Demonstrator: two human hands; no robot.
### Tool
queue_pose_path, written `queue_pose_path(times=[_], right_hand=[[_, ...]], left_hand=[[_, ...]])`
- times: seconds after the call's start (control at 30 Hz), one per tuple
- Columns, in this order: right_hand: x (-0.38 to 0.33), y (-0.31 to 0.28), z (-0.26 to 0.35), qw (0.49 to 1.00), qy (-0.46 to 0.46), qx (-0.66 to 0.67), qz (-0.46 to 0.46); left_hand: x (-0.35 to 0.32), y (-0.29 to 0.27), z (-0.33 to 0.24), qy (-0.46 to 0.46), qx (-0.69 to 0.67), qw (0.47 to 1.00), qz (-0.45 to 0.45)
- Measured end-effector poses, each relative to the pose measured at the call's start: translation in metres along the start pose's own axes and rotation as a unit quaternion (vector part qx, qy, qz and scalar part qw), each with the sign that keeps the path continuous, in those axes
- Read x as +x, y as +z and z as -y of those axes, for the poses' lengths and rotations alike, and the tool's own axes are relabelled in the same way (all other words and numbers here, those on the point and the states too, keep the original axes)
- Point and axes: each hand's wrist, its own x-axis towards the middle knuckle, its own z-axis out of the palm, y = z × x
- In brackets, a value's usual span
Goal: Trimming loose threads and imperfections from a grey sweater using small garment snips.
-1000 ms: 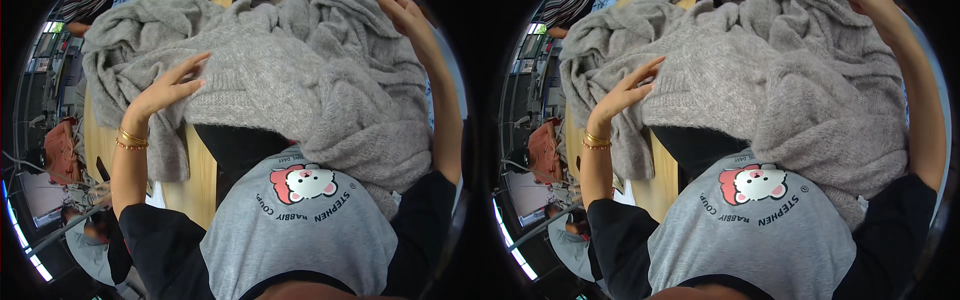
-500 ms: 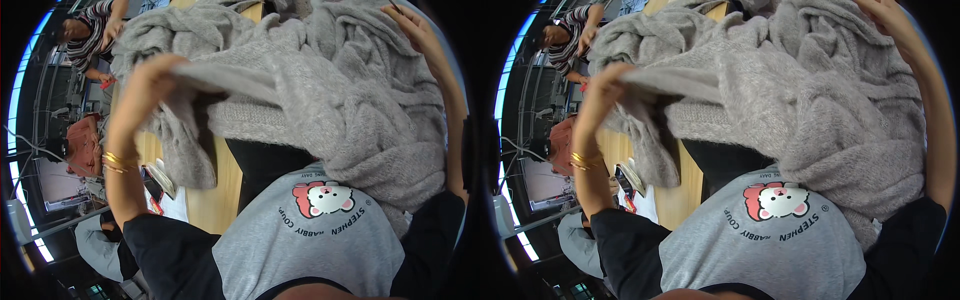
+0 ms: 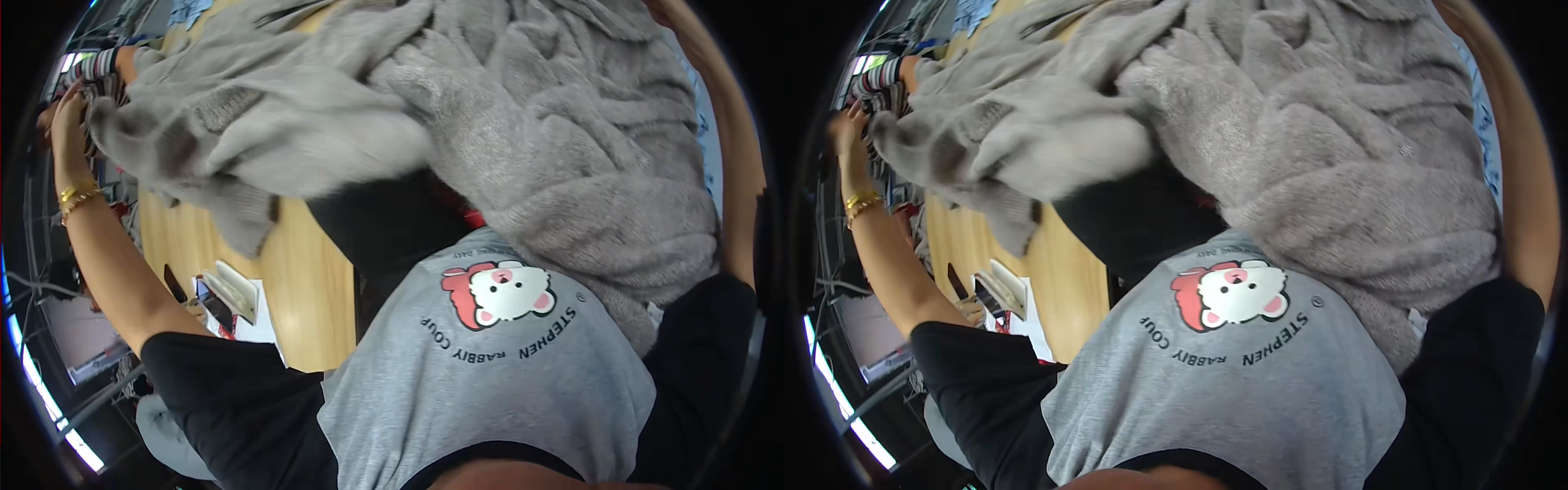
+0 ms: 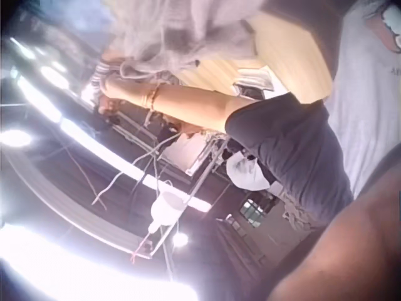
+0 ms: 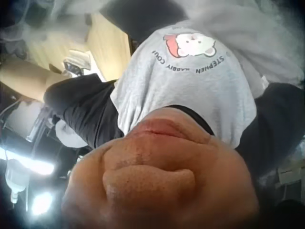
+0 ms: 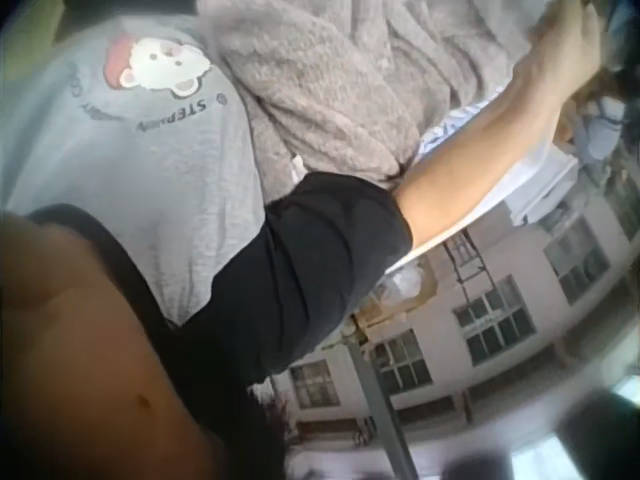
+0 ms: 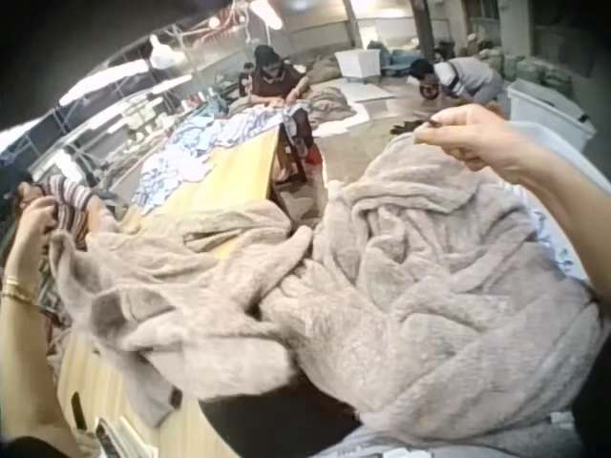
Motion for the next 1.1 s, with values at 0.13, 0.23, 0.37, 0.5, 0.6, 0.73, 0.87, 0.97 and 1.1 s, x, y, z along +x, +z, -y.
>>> queue_pose_path(times=[0.13,0.23,0.37,0.5,0.6,0.73,0.87,0.97,1.1], right_hand=[[-0.003,-0.002,0.006,0.998,-0.047,0.015,0.034],[-0.006,0.004,0.006,0.998,-0.04,0.029,0.044],[-0.008,0.012,0.01,0.996,-0.061,0.036,0.053],[-0.017,0.007,0.013,0.993,-0.09,0.025,0.073],[-0.026,-0.007,0.015,0.995,-0.077,0.005,0.055],[-0.038,-0.025,0.015,0.997,-0.069,0.02,0.042],[-0.047,-0.036,0.012,0.996,-0.09,0.01,0.022],[-0.054,-0.036,0.014,0.992,-0.109,0.069,0.007],[-0.047,-0.028,0.018,0.988,-0.119,0.09,0.027]], left_hand=[[-0.129,0.219,-0.084,0.255,0.247,0.907,0.229],[-0.199,0.313,-0.109,0.361,0.285,0.83,0.315],[-0.219,0.367,-0.13,0.318,0.231,0.8,0.454],[-0.251,0.439,-0.156,0.348,0.063,0.819,0.451],[-0.265,0.501,-0.161,0.454,-0.003,0.785,0.421],[-0.286,0.558,-0.174,0.526,-0.045,0.738,0.421],[-0.294,0.564,-0.191,0.349,0.158,0.761,0.524],[-0.285,0.559,-0.179,0.352,0.14,0.767,0.517],[-0.256,0.523,-0.178,0.217,0.026,0.776,0.592]])
